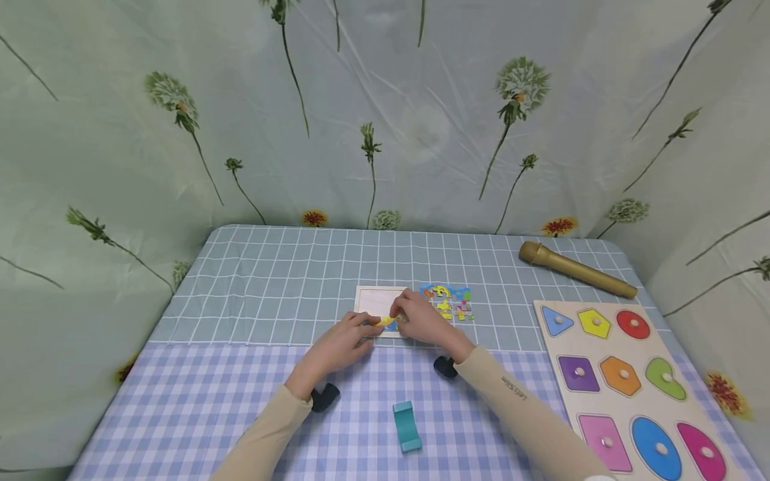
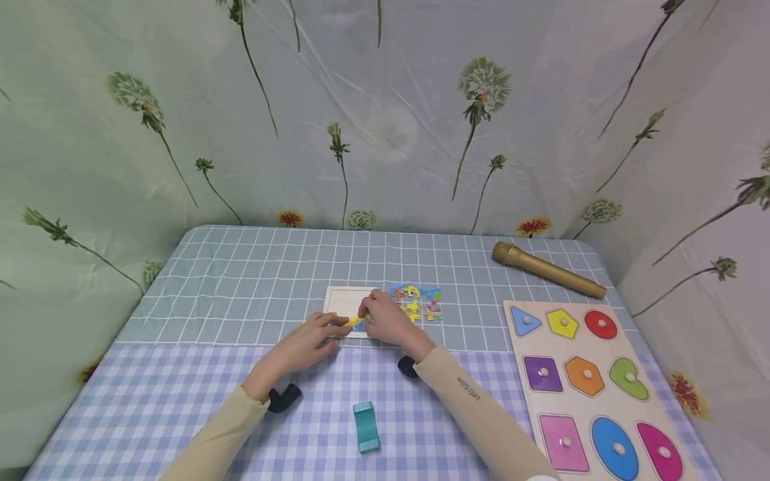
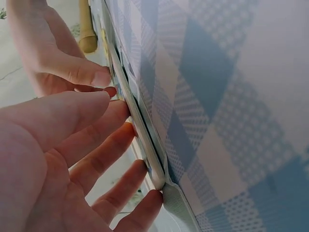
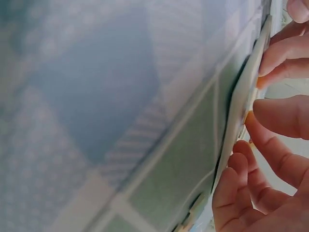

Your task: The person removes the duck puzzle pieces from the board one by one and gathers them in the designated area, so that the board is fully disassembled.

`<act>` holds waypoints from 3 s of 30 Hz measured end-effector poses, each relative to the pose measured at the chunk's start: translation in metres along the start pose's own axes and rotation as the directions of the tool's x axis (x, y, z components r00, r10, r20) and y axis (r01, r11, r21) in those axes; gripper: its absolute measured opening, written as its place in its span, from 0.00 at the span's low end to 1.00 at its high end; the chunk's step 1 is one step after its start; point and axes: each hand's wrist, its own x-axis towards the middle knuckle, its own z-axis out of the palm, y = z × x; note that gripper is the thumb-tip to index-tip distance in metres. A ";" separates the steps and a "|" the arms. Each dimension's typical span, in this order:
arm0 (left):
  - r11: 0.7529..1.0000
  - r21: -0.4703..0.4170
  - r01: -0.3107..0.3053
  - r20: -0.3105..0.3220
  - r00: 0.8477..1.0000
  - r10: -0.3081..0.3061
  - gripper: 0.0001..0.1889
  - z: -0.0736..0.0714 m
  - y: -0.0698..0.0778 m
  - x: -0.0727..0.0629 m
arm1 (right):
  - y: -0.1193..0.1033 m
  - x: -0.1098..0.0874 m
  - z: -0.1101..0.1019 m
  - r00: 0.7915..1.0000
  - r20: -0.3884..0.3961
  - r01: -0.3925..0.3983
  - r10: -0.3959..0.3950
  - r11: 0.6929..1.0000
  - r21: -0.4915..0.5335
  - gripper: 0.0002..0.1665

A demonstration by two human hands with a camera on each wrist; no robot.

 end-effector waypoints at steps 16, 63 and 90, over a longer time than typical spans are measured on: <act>1.000 -0.011 0.004 0.016 1.000 -0.004 0.17 -0.003 0.001 0.000 | 0.010 -0.005 -0.007 0.996 -0.079 -0.023 0.041 0.977 0.211 0.10; 1.000 -0.021 -0.017 -0.008 1.000 0.016 0.16 -0.006 -0.010 -0.016 | 0.032 -0.038 -0.029 0.999 -0.033 0.015 -0.010 0.985 0.170 0.07; 0.997 -0.071 0.026 0.050 0.998 -0.023 0.17 -0.012 -0.013 -0.015 | -0.017 0.007 0.011 0.995 -0.089 -0.032 0.050 0.982 0.186 0.07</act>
